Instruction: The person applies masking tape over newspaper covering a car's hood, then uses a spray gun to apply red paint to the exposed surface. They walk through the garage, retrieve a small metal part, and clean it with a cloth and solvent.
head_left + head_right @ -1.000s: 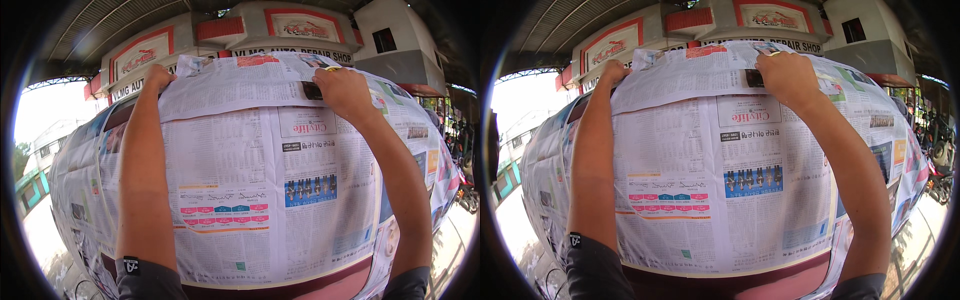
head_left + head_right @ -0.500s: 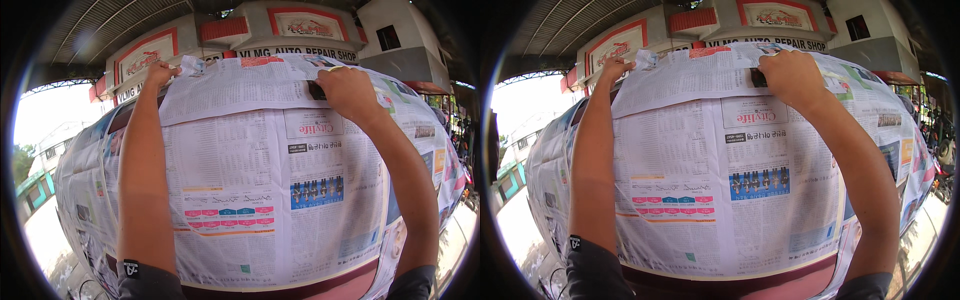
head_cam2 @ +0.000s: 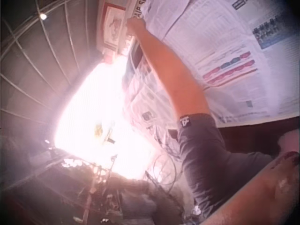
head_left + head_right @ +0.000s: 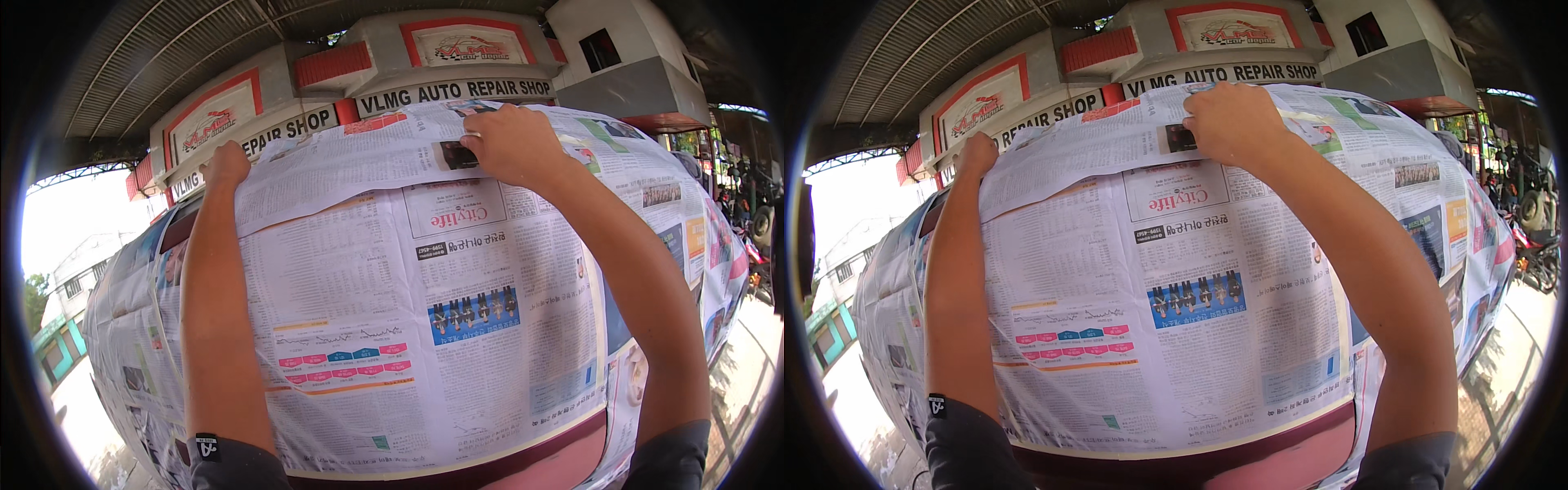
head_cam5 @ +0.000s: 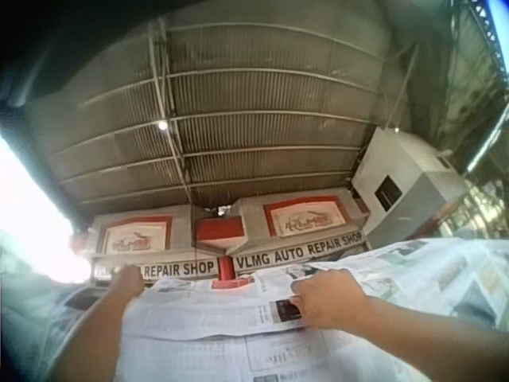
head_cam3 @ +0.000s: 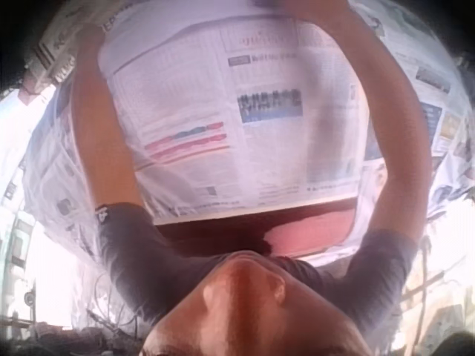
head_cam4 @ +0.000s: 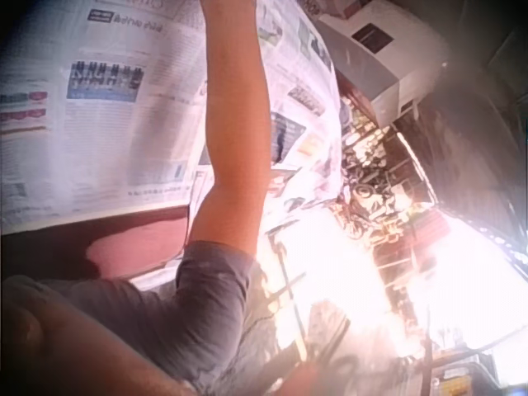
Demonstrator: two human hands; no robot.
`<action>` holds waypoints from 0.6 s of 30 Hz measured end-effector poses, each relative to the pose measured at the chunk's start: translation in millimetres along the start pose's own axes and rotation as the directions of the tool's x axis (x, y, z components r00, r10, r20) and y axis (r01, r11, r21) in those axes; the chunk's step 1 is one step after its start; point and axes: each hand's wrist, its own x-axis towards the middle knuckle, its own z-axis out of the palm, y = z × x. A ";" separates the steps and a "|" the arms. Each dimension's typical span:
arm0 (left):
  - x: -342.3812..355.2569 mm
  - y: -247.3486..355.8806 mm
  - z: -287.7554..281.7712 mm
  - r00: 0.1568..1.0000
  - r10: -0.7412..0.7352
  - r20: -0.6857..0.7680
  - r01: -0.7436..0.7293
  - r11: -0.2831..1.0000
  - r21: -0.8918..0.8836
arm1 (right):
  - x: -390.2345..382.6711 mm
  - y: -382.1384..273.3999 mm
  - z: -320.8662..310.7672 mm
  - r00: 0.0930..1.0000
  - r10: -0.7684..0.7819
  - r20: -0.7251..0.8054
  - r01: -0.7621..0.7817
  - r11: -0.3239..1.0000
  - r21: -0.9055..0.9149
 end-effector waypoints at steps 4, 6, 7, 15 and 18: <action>-19.6 57.0 -32.4 0.915 0.231 -0.332 -0.328 0.905 -0.273 | 17.6 23.3 -10.8 0.975 0.163 -0.148 -0.125 0.963 0.237; -47.5 136.4 -77.2 0.862 0.322 -0.391 -0.506 0.501 -0.703 | 30.1 40.3 -5.9 0.935 0.005 -0.355 0.049 0.988 0.144; -81.4 182.4 -104.9 0.818 0.393 -0.420 -0.533 0.242 -0.811 | 29.5 45.8 -17.2 0.946 -0.029 -0.323 0.067 0.992 0.107; -146.8 327.8 -168.5 0.720 0.424 -0.550 -0.478 -0.273 -0.835 | 19.0 104.8 -68.0 0.935 -0.124 -0.332 0.252 0.892 0.376; -158.1 355.0 -155.7 0.687 0.420 -0.593 -0.600 -0.133 -0.789 | 2.1 140.1 -69.2 0.899 -0.167 -0.404 0.293 0.915 0.276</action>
